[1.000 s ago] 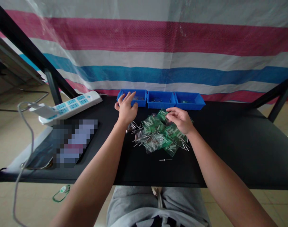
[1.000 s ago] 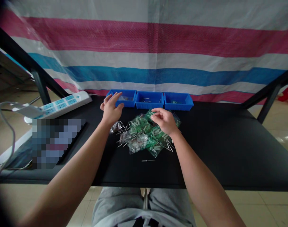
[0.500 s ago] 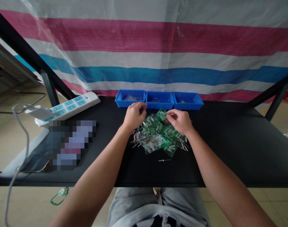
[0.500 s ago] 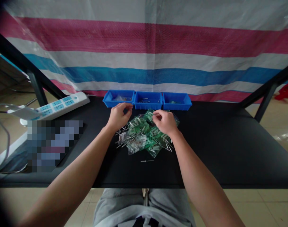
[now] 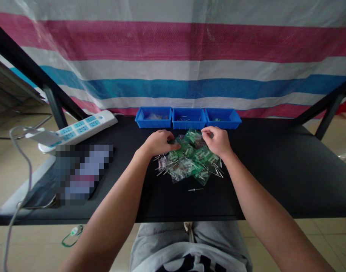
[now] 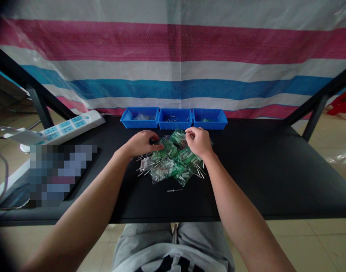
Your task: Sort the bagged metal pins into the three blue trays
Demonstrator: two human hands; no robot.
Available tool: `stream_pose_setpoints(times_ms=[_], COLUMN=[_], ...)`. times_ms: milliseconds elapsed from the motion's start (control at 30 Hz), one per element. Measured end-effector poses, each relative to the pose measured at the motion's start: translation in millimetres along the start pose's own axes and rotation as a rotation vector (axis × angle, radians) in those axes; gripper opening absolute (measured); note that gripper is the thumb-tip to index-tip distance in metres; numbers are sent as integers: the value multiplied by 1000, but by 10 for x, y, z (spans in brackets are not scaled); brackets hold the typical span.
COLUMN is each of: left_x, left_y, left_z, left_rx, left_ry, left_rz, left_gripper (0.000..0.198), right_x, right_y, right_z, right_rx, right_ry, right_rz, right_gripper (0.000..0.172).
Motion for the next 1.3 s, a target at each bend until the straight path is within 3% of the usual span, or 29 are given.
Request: stream_pose_setpoints(times_ms=[167,333,433,567,633,800,900,1000,1167,1300], left_x=[-67,-130,-76,112,199,301,290,307,415,363], left_y=[75,-18,-68,-3,41,165,149,2,-215,-169], left_z=[16,5,11,54,74,109,108,60,-56,-39], left_rx=[-35,48,169,278,307,313,394,558,694,660], left_ry=[-12,-89,-76,-34,-35,-52,-13,82,182,131], left_rz=[-29,-163,-383,-785,-932,-1262,-1198,-961,-603,-647], left_gripper=[51,37,28,35,38,52,31,3,22,9], right_x=[53,25,-40,-166,-218,-128,-68,-133,-280,-318], right_y=[-2,28,102,278,339,357,312,202,42,16], right_z=[13,-2,-45,-141,-177,-150,-115,-96,-111,-122], right_rx=[5,-6,-84,-296,-363,-321,-253,-180,-81,-78], right_ry=[24,17,37,88,106,225,222,99,-64,-88], right_rz=[7,29,95,273,346,571,590,554,428,364], right_gripper=[16,14,15,32,29,22,19,7,18,11])
Point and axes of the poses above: each hand's wrist, its own z-axis towards the middle knuckle, its own y-axis out of the palm, x = y × z, the point moved 9 cm from there along z, towards the middle knuckle, and after that the axes turned 10 degrees about y, right-handed, at the moved point
